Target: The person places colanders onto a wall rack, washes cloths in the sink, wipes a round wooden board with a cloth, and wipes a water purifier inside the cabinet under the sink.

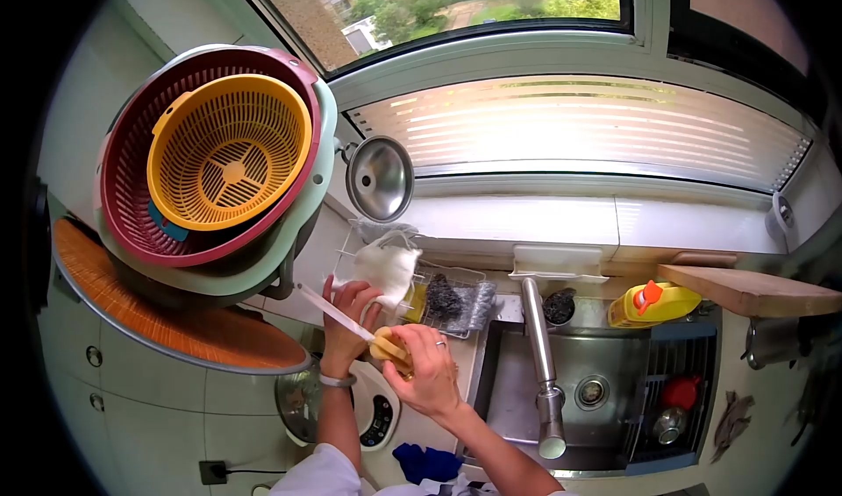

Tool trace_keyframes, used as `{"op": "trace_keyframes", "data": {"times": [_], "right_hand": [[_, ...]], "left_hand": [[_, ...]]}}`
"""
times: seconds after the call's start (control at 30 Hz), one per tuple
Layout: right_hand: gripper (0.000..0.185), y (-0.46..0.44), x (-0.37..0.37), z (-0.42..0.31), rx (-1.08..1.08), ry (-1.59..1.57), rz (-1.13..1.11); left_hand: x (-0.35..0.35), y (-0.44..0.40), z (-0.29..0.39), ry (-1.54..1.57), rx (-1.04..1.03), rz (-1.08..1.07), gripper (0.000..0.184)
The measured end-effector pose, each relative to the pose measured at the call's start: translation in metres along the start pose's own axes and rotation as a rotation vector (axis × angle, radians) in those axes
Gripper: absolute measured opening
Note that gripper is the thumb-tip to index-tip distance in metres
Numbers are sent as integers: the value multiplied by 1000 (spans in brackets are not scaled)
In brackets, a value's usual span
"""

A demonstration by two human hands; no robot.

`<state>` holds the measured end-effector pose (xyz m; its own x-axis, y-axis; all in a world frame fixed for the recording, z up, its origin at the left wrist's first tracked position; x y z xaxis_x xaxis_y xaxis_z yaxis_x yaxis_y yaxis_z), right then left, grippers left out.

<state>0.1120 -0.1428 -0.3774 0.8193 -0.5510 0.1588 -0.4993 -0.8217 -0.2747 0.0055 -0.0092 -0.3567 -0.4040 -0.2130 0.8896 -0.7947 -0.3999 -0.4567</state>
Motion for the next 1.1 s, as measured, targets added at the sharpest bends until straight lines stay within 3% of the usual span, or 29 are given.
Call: {"op": "trace_keyframes", "data": {"times": [0.1, 0.3, 0.37, 0.43, 0.5, 0.7, 0.83, 0.93, 1.03, 1.1], "right_hand": [[46, 0, -1, -2, 37, 10, -17], [43, 2, 6, 1, 61, 0, -59], [36, 5, 11, 28, -46, 55, 223], [41, 10, 7, 77, -366, 1, 386], [54, 16, -6, 138, -667, -114, 348], [69, 22, -50, 205, -850, -349, 83], [71, 13, -63, 201, -824, -462, -2], [71, 8, -57, 199, -825, -514, -32], [71, 18, -46, 202, -793, -496, -39], [71, 32, -34, 198, -838, -295, -75]], "left_hand": [[-1, -7, -14, 40, -57, -111, 13], [-5, -14, -23, 15, -16, -138, 15], [0, -16, -14, 20, -39, 27, 20], [-8, -10, -18, 98, -24, 25, 26], [-17, -2, -24, 98, -31, -86, 27], [-13, -2, -36, -85, -69, 30, 27], [-11, 6, -46, -136, 54, -28, 30], [-5, 8, -41, -66, 173, 11, 59], [-5, 28, -23, -290, 246, 41, 57], [-7, 66, -7, -92, 342, 159, 43]]}}
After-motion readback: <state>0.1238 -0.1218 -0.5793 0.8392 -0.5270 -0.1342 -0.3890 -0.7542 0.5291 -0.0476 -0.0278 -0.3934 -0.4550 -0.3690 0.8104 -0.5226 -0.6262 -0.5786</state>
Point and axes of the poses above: each hand's wrist, its own y-axis away from the middle knuckle, its own x-axis out of the back of the hand, z = x × y, the point moved 4 cm from there along -y, towards the middle knuckle, and after that the axes turned 8 degrees about -x, right-handed, at the moved point
